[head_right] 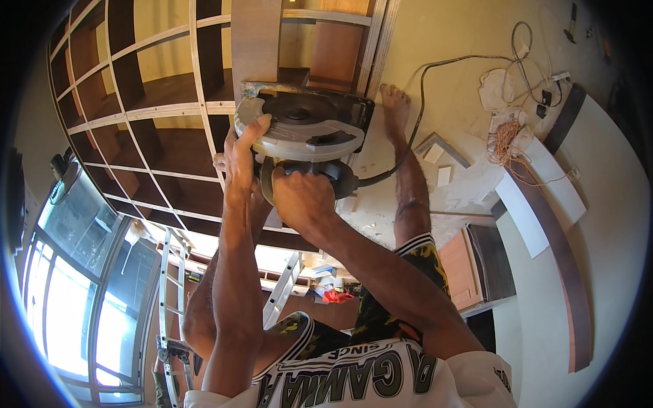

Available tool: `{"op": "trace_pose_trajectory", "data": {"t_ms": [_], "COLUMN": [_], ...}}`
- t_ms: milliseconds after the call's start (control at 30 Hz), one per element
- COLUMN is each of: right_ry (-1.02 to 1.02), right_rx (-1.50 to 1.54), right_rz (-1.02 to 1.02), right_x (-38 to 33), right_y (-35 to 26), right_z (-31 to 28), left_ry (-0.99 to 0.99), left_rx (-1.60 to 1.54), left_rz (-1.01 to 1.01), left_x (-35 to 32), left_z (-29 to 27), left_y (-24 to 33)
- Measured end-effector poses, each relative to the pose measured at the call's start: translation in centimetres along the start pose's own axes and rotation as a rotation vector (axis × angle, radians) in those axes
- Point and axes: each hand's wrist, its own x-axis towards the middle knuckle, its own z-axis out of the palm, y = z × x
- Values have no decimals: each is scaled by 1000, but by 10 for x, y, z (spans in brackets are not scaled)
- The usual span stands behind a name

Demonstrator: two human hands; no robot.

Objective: The person uses a circular saw to cut a wooden plank on a ladder, then moves to the floor to assemble a wooden cabinet. They fit a wooden trim piece onto the edge of the cabinet door and adjust its position.

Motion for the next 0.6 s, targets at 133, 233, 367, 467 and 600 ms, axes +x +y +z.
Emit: {"op": "trace_pose_trajectory", "data": {"t_ms": [133, 233, 367, 467, 600], "right_ry": [51, 47, 36, 27, 10], "right_rx": [-20, -19, -14, -6, -8], "right_rz": [-31, -30, -27, -25, -23], "right_x": [-3, -2, -2, -2, -1], "right_y": [-3, -3, -2, -3, -3], "right_z": [-4, -5, -4, -6, -6], "left_ry": [11, 11, -2, -3, 3], "left_rx": [3, -24, -42, -31, -22], "left_rz": [-7, -2, 8, 6, 23], "left_x": [1, 1, 1, 2, 2], "left_z": [-1, -1, 0, -2, -1], "left_y": [-2, -2, -1, -2, -1]}}
